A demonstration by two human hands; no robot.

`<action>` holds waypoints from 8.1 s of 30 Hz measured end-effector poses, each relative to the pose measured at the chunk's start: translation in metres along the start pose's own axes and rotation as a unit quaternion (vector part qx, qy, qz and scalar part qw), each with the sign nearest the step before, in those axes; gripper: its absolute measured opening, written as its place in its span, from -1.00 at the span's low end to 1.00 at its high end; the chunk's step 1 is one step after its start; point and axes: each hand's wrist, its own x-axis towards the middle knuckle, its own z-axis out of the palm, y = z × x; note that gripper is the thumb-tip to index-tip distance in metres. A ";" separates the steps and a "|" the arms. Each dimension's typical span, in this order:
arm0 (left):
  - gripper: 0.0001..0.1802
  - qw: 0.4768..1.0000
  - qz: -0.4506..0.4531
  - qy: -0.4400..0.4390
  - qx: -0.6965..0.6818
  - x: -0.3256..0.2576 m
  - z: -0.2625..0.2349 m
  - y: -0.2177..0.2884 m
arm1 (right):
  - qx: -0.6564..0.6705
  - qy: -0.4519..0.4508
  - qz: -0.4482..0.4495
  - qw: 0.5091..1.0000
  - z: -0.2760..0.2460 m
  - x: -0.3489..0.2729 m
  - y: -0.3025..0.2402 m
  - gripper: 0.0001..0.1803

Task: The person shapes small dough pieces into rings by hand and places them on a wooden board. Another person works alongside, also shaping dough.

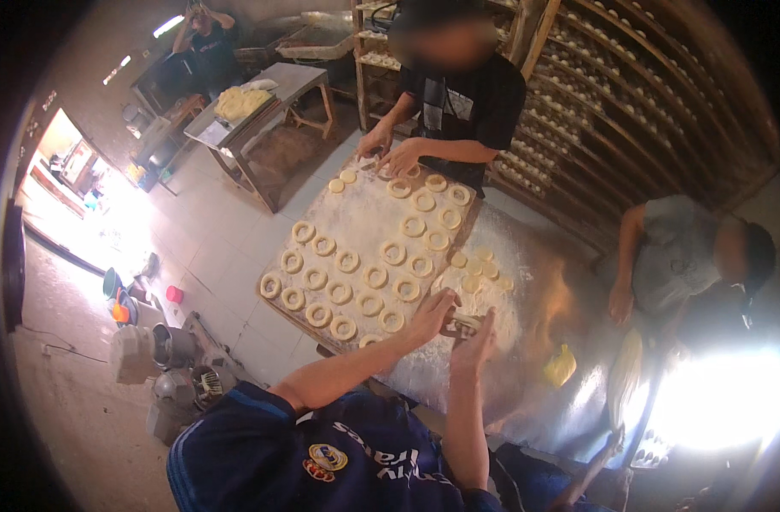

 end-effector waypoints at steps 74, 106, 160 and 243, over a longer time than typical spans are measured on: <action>-0.72 0.962 0.152 -0.042 0.223 -0.009 0.077 -0.013 | -0.201 0.010 -0.154 0.967 -0.100 0.017 -0.019 -0.77; -0.50 0.952 0.134 0.158 0.226 -0.003 -0.141 0.053 | -0.105 -0.030 0.047 0.993 0.130 -0.007 0.122 -0.32; -0.74 0.987 0.109 -0.078 0.088 0.003 0.051 -0.013 | -0.263 0.031 -0.182 0.947 -0.069 0.024 -0.013 -0.83; -0.66 0.995 -0.006 -0.104 0.013 0.037 -0.026 -0.008 | -0.305 0.089 -0.197 0.927 0.021 0.006 0.008 -0.82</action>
